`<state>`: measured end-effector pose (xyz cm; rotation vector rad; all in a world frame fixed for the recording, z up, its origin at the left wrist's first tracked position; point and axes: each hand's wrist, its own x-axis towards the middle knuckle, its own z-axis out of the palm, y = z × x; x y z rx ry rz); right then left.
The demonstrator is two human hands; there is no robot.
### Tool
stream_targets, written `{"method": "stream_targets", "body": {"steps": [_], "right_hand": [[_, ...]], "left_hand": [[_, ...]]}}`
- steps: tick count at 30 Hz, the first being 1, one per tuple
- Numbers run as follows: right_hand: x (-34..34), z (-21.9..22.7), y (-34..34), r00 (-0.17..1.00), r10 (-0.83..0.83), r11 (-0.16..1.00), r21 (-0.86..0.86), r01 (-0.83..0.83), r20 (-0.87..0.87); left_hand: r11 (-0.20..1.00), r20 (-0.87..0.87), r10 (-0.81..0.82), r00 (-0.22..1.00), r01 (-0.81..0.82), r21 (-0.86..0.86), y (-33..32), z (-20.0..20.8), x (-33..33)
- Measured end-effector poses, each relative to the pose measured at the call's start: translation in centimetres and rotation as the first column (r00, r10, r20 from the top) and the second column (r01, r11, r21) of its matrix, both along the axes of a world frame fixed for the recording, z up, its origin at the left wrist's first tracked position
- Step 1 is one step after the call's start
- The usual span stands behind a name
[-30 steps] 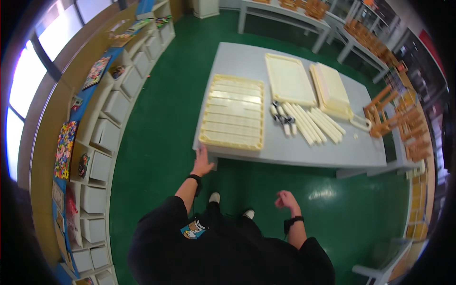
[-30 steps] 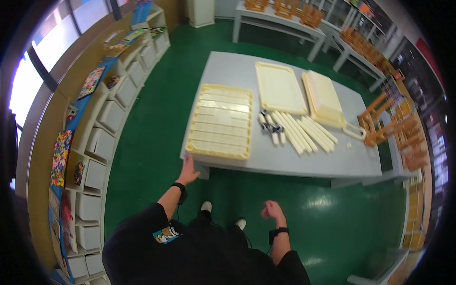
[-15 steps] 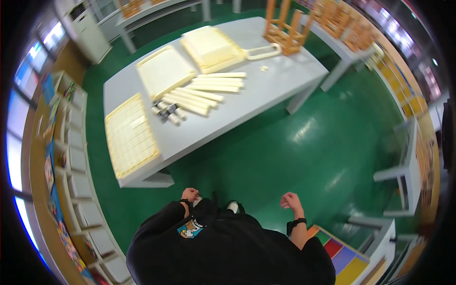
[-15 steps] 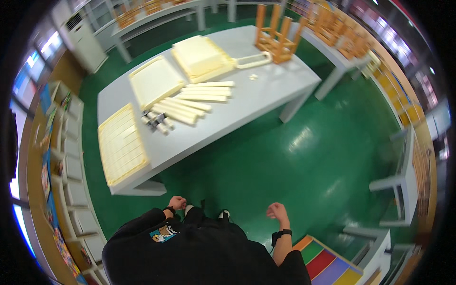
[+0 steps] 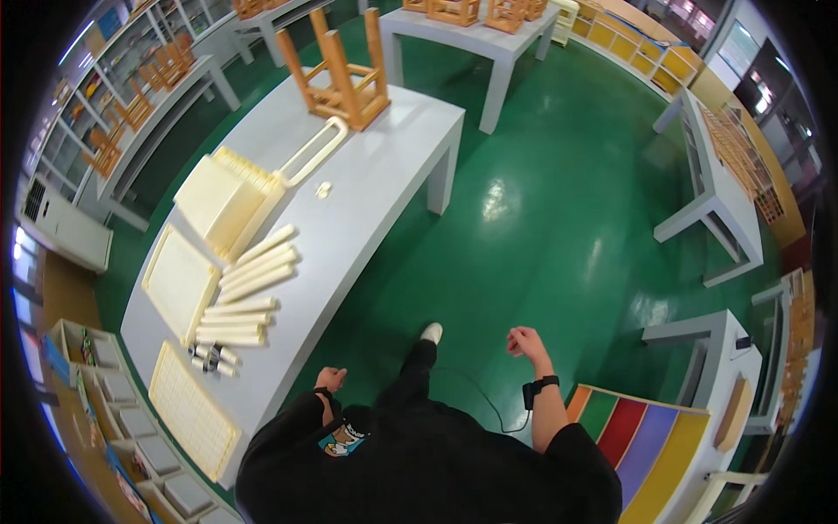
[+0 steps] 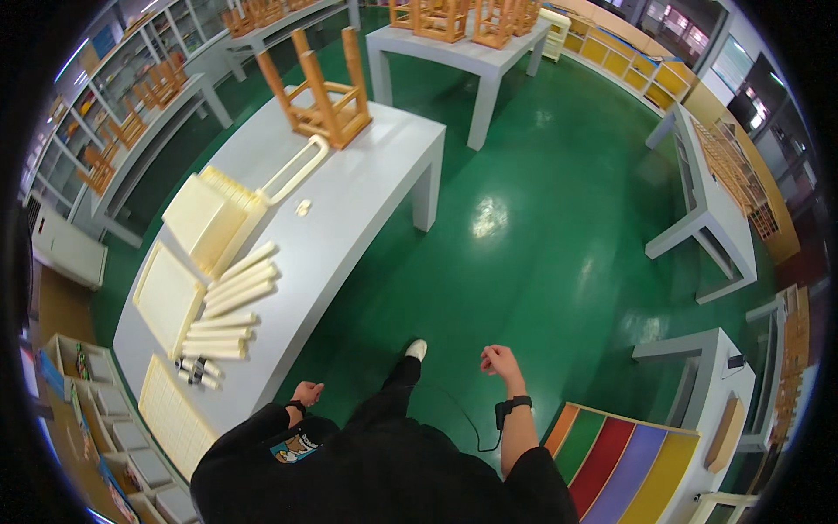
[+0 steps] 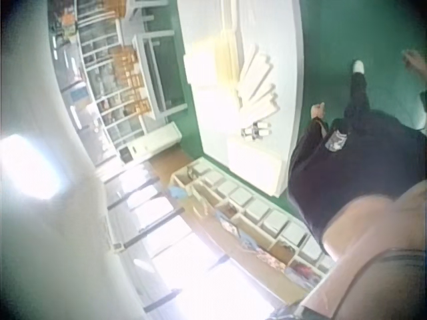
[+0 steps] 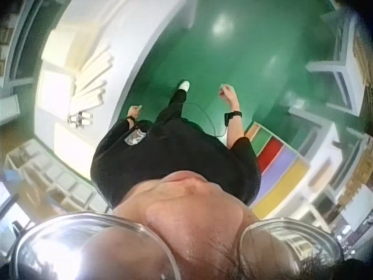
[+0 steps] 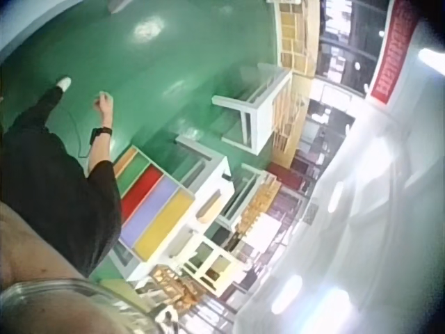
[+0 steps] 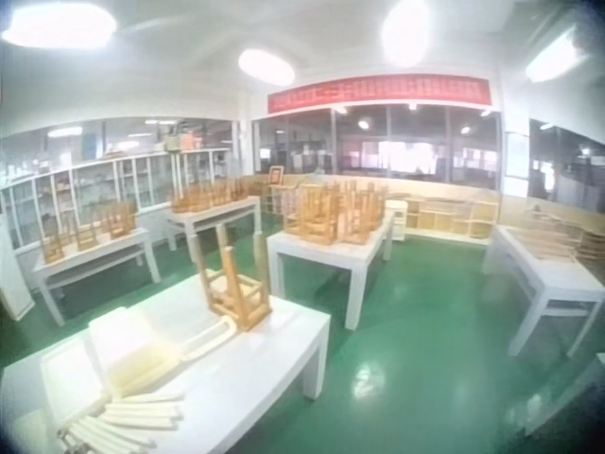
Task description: The recorder assembles a multi-tier plastic utility cart by attaching legs and wheels to trays.
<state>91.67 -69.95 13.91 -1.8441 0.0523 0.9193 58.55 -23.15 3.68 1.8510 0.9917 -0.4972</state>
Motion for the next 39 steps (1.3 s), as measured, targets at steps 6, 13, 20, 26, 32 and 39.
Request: {"method": "stream_targets", "body": {"steps": [6, 13, 20, 26, 32, 39], "right_hand": [[10.8, 0.4, -1.6, 0.997, -0.064, 0.996, -0.060, 0.061, -0.051], [22.2, 3.1, -6.3, 0.958, -0.281, 0.960, -0.019, 0.281, -0.056], [40.8, 5.3, -8.1, 0.971, -0.227, 0.969, 0.084, 0.233, -0.073], [58.1, 13.9, -1.7, 0.994, 0.016, 0.968, 0.248, -0.044, 0.112], [64.3, 25.9, 8.2, 0.911, 0.256, 0.818, 0.431, -0.382, 0.323], [64.1, 30.5, 14.8, 0.777, 0.450, 0.518, 0.581, -0.628, 0.440]], "left_hand": [[0.974, -0.125, -0.200, 0.972, 0.183, -0.135, 4.2, -4.3, 17.1], [0.897, 0.212, -0.422, 0.882, 0.440, -0.048, -5.0, 7.6, 48.9], [0.900, 0.319, -0.285, 0.904, 0.367, -0.236, -9.9, 9.0, 65.3], [0.981, 0.171, -0.062, 0.983, 0.092, -0.174, -9.3, 8.7, 66.6], [0.926, 0.011, 0.316, 0.949, -0.306, -0.223, -9.9, 8.7, 65.1], [0.859, 0.059, 0.508, 0.859, -0.500, -0.108, -12.5, 8.1, 64.7]]}}
